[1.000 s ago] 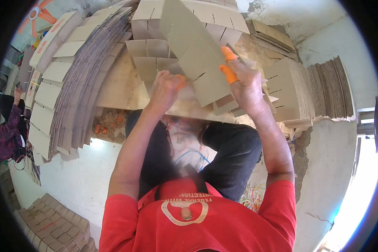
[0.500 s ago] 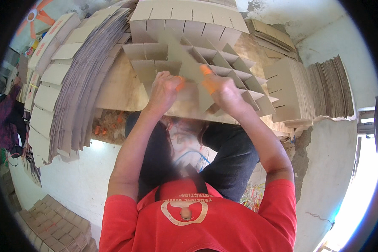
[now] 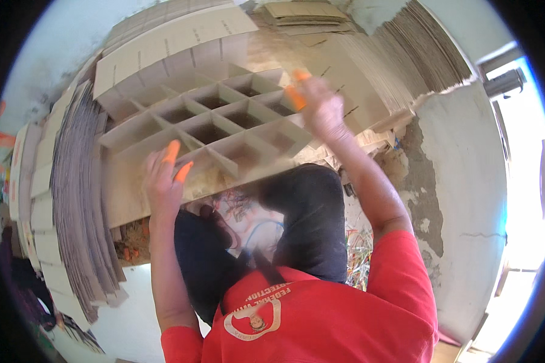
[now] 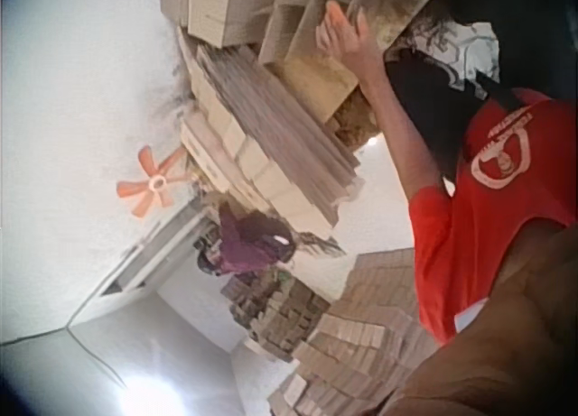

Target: The person sits on the floor and folds flat cardboard sheets into box shapes by hand, then stacks the assembled boxes. The person repeats this process for multiple units.

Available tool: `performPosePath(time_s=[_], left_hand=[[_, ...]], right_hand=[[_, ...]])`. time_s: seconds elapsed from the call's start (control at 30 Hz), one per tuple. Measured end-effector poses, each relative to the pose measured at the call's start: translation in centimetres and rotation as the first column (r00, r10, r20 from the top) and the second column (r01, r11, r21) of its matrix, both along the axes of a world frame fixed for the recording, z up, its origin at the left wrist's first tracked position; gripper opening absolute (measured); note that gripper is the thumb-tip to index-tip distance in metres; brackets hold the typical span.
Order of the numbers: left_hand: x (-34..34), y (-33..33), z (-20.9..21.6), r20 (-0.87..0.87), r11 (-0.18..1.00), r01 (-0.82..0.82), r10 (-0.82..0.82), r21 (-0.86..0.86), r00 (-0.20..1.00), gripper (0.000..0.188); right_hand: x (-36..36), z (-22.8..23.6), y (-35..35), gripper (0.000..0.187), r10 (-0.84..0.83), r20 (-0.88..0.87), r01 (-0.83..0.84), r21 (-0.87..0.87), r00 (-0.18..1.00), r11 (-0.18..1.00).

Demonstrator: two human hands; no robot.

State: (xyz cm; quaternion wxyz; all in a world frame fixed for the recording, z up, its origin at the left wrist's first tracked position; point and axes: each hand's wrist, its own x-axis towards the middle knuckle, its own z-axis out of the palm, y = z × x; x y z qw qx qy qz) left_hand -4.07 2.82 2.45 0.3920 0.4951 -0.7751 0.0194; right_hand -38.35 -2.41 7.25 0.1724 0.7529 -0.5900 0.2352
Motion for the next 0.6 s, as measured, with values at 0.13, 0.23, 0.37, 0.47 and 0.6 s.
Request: performPosePath(time_s=[0.13, 0.23, 0.37, 0.47, 0.6], left_hand=[[1.2, 1.0, -0.2, -0.009, 0.998, -0.062, 0.062, -0.015, 0.998, 0.059], [2.3, 1.7, -0.1, 0.071, 0.985, -0.171, 0.172, -0.018, 0.983, 0.058], [3.2, 1.7, 0.0, 0.156, 0.981, -0.189, 0.192, -0.037, 0.969, 0.057], [3.3, 1.7, 0.4, 0.157, 0.982, -0.189, 0.19, -0.025, 0.969, 0.056], [3.8, 2.0, 0.5, 0.116, 0.98, -0.198, 0.198, -0.012, 0.973, 0.055]], right_hand=[[-15.4, -3.2, -1.2, 0.048, -0.576, -0.302, 0.532, -0.223, 0.759, 0.817], [-19.9, -4.3, -0.3, 0.033, -0.608, -0.353, 0.627, -0.073, 0.711, 0.775], [-23.3, -3.8, -1.9, 0.022, -0.513, -0.341, 0.582, 0.14, 0.788, 0.801], [-24.1, -3.9, -2.6, 0.018, -0.505, -0.278, 0.562, 0.187, 0.817, 0.806], [-24.2, -3.6, -3.2, 0.017, -0.499, -0.217, 0.542, 0.264, 0.839, 0.798]])
